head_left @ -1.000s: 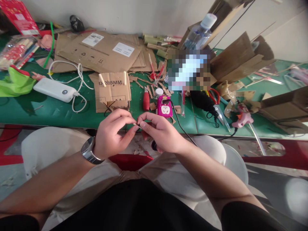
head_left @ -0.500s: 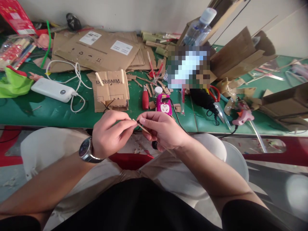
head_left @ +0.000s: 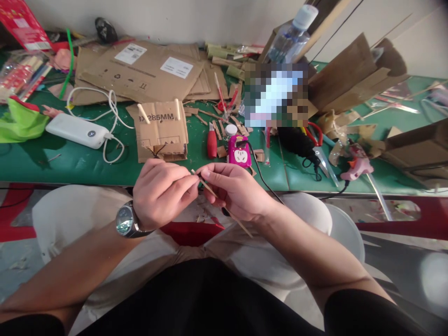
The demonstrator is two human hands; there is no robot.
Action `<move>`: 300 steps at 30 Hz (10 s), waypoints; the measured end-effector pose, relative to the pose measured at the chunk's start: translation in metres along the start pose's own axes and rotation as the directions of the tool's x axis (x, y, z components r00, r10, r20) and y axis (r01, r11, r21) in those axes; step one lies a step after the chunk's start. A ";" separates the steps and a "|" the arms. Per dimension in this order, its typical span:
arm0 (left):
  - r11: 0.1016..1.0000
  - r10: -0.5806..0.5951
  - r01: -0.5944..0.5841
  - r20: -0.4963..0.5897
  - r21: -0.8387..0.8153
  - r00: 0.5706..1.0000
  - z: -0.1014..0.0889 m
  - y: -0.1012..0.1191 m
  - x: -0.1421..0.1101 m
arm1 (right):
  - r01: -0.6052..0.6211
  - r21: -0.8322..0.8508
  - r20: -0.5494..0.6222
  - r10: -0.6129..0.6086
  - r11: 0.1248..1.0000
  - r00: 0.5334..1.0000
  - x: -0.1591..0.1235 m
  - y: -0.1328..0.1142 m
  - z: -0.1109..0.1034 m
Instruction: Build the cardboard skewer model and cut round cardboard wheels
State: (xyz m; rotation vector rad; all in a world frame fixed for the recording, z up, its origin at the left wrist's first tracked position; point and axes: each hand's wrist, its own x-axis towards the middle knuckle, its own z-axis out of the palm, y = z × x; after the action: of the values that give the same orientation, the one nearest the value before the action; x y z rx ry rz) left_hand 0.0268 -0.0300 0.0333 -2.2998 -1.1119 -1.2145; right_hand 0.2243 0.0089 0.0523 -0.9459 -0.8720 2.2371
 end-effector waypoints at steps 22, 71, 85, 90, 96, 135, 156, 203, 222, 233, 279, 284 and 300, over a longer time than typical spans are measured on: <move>0.982 -0.150 0.150 0.009 -0.113 0.989 0.002 0.000 -0.006 | 0.034 0.032 -0.031 -0.033 0.999 0.999 -0.001 -0.001 0.002; 0.971 -0.096 0.108 0.068 -0.214 0.993 0.000 0.001 -0.007 | 0.224 -0.262 -0.005 -0.233 0.939 0.972 0.003 0.012 0.000; 0.931 -0.215 0.245 0.134 -0.272 0.967 0.001 -0.004 -0.005 | 0.230 -0.289 -0.012 -0.243 0.929 0.970 0.003 0.011 0.001; 0.873 -0.246 0.305 0.197 -0.381 0.949 -0.001 -0.006 -0.001 | 0.237 -0.297 0.003 -0.247 0.925 0.969 0.002 0.008 0.001; 0.835 -0.307 0.348 0.164 -0.426 0.937 -0.003 -0.003 0.002 | 0.305 -0.421 0.012 -0.330 0.855 0.944 -0.010 -0.003 0.000; 0.942 -0.188 0.206 0.093 -0.264 0.978 -0.013 0.001 0.002 | 0.611 -0.695 0.672 -0.645 -0.379 0.364 -0.008 0.003 -0.014; 0.808 -0.395 0.446 0.208 -0.385 0.895 -0.013 0.009 0.007 | 0.600 -0.690 0.688 -0.625 -0.406 0.369 -0.008 0.002 -0.013; 0.362 -0.497 0.764 0.583 -0.534 0.643 -0.012 0.001 0.009 | 0.603 -0.692 0.687 -0.620 -0.397 0.380 -0.009 0.001 -0.012; 0.143 -0.486 0.823 0.685 -0.550 0.543 -0.013 0.000 0.010 | 0.616 -0.712 0.645 -0.660 -0.336 0.385 -0.009 0.001 -0.011; 0.503 -0.426 0.663 0.508 -0.554 0.748 -0.019 0.003 0.008 | 0.620 -0.732 0.617 -0.661 -0.282 0.428 -0.013 0.000 -0.007; 0.385 -0.495 0.741 0.554 -0.551 0.669 -0.018 0.007 0.004 | 0.615 -0.747 0.597 -0.662 -0.254 0.453 -0.010 0.004 -0.007; 0.373 -0.479 0.741 0.568 -0.559 0.669 -0.018 0.008 0.006 | 0.628 -0.734 0.606 -0.668 -0.259 0.432 -0.009 0.004 -0.006; 0.131 -0.506 0.775 0.631 -0.618 0.589 -0.014 0.011 0.007 | 0.617 -0.740 0.602 -0.670 -0.266 0.433 -0.009 0.004 -0.007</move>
State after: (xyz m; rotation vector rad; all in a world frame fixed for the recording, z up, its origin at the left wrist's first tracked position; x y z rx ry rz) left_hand 0.0299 -0.0414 0.0482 -2.7822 -2.2072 -2.3086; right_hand 0.2339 0.0026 0.0494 -0.5617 -2.1933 0.3952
